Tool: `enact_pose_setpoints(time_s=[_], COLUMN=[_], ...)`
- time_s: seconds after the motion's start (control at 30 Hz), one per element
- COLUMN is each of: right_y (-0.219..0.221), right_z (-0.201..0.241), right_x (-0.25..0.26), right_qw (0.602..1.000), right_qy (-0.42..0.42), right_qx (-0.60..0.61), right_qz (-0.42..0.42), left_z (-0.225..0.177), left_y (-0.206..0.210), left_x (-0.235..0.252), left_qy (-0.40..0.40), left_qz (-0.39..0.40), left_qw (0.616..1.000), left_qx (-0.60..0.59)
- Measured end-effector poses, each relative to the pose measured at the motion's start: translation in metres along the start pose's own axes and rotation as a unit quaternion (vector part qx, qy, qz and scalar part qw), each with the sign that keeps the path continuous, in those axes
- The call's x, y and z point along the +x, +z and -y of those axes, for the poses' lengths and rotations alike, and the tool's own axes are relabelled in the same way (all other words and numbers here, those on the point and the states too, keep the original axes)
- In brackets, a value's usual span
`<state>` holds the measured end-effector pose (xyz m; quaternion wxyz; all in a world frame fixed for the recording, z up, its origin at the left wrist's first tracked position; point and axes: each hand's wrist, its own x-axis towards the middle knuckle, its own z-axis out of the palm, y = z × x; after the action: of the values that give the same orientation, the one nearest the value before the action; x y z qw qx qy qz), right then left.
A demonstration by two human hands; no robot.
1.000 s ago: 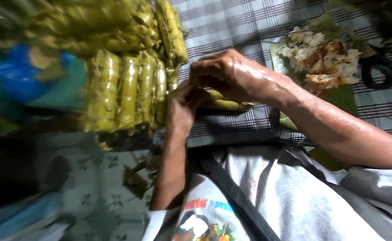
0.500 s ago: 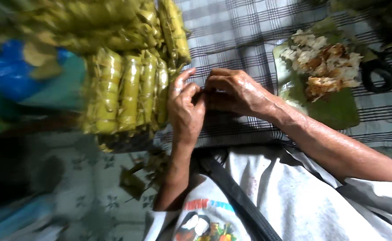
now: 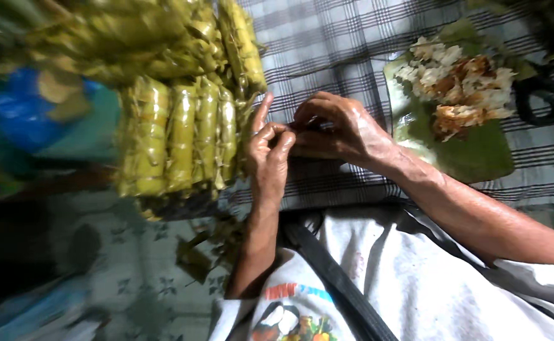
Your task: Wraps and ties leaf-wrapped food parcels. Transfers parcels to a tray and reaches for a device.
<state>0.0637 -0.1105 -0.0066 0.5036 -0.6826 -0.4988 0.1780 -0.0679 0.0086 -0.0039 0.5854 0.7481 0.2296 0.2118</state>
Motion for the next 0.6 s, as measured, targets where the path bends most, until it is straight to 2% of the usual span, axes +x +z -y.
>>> enact_pose_setpoints(time_s=[0.17, 0.33, 0.47, 0.6], right_y=[0.007, 0.002, -0.004, -0.011], right_z=[0.006, 0.005, 0.004, 0.001], right_x=[-0.007, -0.005, 0.002, 0.007], right_qw=[0.996, 0.995, 0.990, 0.980], right_qy=[-0.044, -0.072, -0.072, -0.070], right_qx=[-0.071, -0.059, -0.122, -0.185], right_qz=[-0.030, -0.016, -0.003, 0.034], left_z=[-0.001, -0.003, -0.005, -0.002], left_y=[-0.001, -0.005, -0.007, -0.012], left_x=[0.000, -0.003, -0.002, 0.000], left_qy=[-0.017, -0.001, 0.078, 0.144], left_qz=[0.014, -0.003, -0.029, -0.065], left_qw=[1.000, 1.000, 0.984, 0.937], left_qx=[0.019, 0.029, 0.160, 0.311])
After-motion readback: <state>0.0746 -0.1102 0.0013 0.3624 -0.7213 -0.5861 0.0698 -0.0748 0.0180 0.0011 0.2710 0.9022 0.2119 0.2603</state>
